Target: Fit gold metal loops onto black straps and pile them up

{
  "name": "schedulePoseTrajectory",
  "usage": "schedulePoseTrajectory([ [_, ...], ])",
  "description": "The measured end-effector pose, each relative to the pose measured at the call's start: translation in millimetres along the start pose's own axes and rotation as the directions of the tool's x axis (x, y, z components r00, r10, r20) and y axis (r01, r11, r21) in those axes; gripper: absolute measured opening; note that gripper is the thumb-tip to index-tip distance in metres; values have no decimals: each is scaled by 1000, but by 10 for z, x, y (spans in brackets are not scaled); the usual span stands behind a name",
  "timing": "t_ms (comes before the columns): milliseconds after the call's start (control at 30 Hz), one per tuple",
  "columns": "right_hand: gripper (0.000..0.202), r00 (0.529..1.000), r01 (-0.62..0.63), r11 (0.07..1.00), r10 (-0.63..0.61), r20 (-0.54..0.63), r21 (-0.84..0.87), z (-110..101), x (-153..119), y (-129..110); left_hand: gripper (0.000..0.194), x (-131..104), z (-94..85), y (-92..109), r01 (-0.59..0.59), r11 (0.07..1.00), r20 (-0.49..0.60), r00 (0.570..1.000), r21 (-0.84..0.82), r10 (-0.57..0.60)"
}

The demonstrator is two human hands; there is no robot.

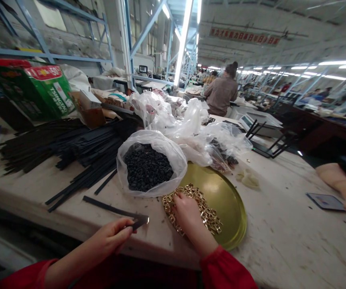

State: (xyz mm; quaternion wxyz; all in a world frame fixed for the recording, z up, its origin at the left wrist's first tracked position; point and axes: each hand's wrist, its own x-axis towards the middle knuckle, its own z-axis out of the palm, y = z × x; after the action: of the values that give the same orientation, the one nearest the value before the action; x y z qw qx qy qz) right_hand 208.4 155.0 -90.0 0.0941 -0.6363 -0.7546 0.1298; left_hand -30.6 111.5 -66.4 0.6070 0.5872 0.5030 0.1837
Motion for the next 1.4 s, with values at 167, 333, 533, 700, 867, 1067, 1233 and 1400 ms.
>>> schedulePoseTrajectory([
  [167,4,996,24,999,-21,92,-32,14,250,168,27,97,34,-25,34,999,-18,999,5,-34],
  [333,9,998,45,996,-48,36,82,-18,222,170,21,108,51,-98,-17,998,-7,1000,61,18],
  [533,19,997,-60,656,79,10,752,-31,-115,-286,23,80,117,46,-129,990,-142,981,54,135],
  [700,32,966,-256,-64,25,258,965,120,-382,-815,26,6,129,126,-242,970,-209,950,-18,233],
  [867,28,984,-180,41,19,179,983,324,-484,-943,18,-104,80,116,-179,975,-189,961,135,202],
  [1067,20,993,-84,125,87,74,989,328,-562,-867,29,-236,-3,109,-153,962,-98,979,225,178],
  [1233,32,902,-270,-428,201,383,862,324,-605,-952,27,-353,-6,61,-155,914,-110,972,375,209],
  [1400,32,914,-276,-392,176,366,878,429,-698,-1124,27,-352,118,30,-232,886,-108,949,402,297],
])
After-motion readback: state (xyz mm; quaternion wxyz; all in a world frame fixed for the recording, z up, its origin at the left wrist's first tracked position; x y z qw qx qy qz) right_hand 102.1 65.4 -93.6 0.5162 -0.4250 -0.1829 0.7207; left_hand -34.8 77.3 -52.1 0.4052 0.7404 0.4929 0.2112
